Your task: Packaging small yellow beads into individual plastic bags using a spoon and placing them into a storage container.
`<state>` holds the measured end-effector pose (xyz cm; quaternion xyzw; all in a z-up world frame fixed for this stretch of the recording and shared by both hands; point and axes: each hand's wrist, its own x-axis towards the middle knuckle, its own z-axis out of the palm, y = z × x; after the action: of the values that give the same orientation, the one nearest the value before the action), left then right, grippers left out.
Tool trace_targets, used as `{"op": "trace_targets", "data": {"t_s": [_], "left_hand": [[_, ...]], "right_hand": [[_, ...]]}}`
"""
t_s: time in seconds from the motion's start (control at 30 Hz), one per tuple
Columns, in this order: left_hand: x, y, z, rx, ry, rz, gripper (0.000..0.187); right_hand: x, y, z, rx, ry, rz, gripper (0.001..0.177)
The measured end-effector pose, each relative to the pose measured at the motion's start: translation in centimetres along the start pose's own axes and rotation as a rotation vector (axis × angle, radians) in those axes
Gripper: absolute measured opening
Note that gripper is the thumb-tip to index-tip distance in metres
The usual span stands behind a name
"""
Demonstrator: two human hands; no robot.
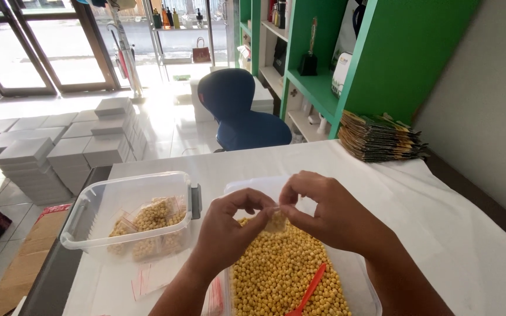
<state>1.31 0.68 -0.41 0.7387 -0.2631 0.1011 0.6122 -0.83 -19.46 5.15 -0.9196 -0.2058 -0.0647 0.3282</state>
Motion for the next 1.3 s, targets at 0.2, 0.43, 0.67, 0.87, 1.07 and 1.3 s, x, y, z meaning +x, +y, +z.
{"op": "trace_targets", "data": {"t_s": [0.2, 0.43, 0.67, 0.87, 1.07, 1.3], "left_hand": [[-0.1, 0.2, 0.4, 0.056, 0.015, -0.001, 0.010], [-0.2, 0.4, 0.6, 0.110, 0.009, -0.017, 0.013], [-0.2, 0.4, 0.5, 0.084, 0.004, 0.048, 0.014], [-0.3, 0.1, 0.5, 0.082, 0.044, 0.074, 0.015], [-0.1, 0.4, 0.1, 0.017, 0.072, 0.086, 0.012], [0.1, 0.4, -2.9, 0.007, 0.081, 0.121, 0.019]], "right_hand": [[-0.1, -0.2, 0.0, -0.022, 0.020, -0.027, 0.010], [0.1, 0.1, 0.4, -0.088, -0.007, 0.010, 0.015], [0.0, -0.4, 0.4, -0.032, 0.018, -0.046, 0.015], [-0.1, 0.1, -0.1, -0.074, 0.012, -0.063, 0.011], [-0.4, 0.6, -0.6, -0.091, 0.046, -0.110, 0.023], [-1.2, -0.4, -1.0, -0.041, 0.141, -0.036, 0.019]]}}
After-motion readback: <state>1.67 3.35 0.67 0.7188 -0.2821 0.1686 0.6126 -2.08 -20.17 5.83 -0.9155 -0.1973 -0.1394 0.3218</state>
